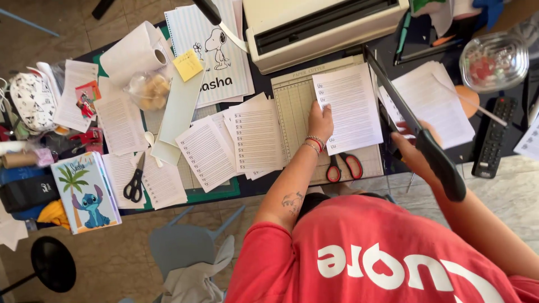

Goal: The person uses a paper cutter to trim sheets of lined paper printed with letters. They align the paper on the cutting mat, press down the lever to slice the edges, and then separate the cut pieces. The person also uses scissors to trim the paper further and stacks the finished sheets on the table.

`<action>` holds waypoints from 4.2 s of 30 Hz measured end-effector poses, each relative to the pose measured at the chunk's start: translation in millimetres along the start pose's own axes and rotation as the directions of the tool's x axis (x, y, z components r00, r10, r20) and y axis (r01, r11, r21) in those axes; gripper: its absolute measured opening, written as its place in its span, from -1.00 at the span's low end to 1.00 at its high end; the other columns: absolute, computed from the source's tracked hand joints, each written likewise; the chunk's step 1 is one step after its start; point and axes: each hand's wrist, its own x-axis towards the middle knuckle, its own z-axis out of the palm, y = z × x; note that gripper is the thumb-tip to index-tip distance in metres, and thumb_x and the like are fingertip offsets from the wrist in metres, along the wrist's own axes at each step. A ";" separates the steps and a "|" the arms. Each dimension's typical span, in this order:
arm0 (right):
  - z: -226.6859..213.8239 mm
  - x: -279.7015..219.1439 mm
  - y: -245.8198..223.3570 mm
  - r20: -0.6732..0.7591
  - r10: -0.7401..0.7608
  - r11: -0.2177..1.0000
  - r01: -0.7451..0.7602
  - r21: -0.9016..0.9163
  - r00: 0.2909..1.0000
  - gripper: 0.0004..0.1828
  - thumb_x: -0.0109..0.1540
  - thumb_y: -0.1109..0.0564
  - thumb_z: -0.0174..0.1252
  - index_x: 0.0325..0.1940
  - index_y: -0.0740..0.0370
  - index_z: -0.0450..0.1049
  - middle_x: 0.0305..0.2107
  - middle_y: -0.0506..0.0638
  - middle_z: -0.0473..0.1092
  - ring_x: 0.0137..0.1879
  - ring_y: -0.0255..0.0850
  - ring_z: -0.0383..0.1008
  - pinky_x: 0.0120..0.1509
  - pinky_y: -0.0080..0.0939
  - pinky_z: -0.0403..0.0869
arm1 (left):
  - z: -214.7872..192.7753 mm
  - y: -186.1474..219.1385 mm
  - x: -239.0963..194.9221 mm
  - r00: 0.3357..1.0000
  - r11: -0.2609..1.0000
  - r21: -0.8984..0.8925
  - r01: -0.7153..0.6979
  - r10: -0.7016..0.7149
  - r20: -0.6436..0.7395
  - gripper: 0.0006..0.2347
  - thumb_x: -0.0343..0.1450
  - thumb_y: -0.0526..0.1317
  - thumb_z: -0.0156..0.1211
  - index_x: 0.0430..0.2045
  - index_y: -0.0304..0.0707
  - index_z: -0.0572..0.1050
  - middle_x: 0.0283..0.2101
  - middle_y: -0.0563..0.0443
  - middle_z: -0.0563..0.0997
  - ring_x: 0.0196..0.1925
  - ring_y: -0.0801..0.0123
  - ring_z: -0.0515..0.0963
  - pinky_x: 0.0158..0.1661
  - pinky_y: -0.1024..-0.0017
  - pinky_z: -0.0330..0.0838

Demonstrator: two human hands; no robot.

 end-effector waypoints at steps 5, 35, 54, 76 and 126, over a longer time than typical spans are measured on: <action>52.6 49.4 99.4 0.065 0.080 0.997 -0.079 -0.023 0.995 -0.44 0.34 0.34 0.22 0.39 0.65 0.29 0.12 0.63 0.35 0.17 0.49 0.40 0.10 0.32 0.48 | -8.7 32.4 -13.1 0.999 0.999 0.000 0.034 -0.034 0.008 -0.79 0.53 -0.15 -0.03 -0.11 -0.32 0.39 -0.14 -0.37 0.58 0.05 -0.23 0.59 0.00 -0.04 0.47; 68.1 91.5 83.9 -0.074 0.382 0.924 -0.383 -0.002 0.921 -0.74 0.20 0.11 0.41 -0.07 0.26 0.66 -0.42 0.07 0.51 -0.36 -0.31 0.50 -0.32 -0.26 0.50 | -68.2 44.0 -70.4 0.949 0.824 0.481 -0.301 0.309 0.065 -0.66 0.57 -0.04 -0.07 0.03 -0.37 0.38 -0.21 -0.23 0.58 -0.07 -0.03 0.65 -0.05 0.15 0.58; 68.0 92.2 61.8 0.003 0.367 0.930 -0.367 0.036 0.930 -0.69 0.26 0.15 0.37 0.04 0.35 0.58 -0.35 0.02 0.50 -0.25 -0.35 0.51 -0.21 -0.36 0.53 | -73.2 -54.0 -138.5 0.319 0.144 0.336 -0.931 0.767 0.556 -0.54 0.52 0.17 -0.19 0.23 -0.01 0.35 0.49 0.00 0.24 0.52 0.10 0.23 0.43 -0.40 -0.29; 74.2 88.8 73.4 0.021 0.390 0.920 -0.390 -0.030 0.920 -0.70 0.32 0.08 0.32 0.10 0.23 0.55 -0.25 -0.03 0.47 -0.17 -0.35 0.48 -0.14 -0.35 0.46 | -48.7 10.2 -64.0 0.668 0.318 0.594 -0.739 0.458 0.586 -0.26 0.23 0.02 0.53 0.34 0.03 0.30 0.55 -0.35 -0.05 0.61 -0.20 -0.04 0.45 -0.13 0.15; 53.2 83.1 46.4 0.104 0.458 0.888 -0.459 -0.008 0.883 -0.68 0.35 0.04 0.25 0.17 0.09 0.47 -0.04 -0.11 0.53 0.08 -0.33 0.56 0.22 -0.33 0.56 | -52.7 -2.1 -56.4 0.578 0.234 0.540 -0.809 0.487 0.655 -0.41 0.33 0.04 0.48 0.27 0.06 0.44 0.51 -0.21 0.01 0.56 0.01 0.05 0.43 -0.13 0.12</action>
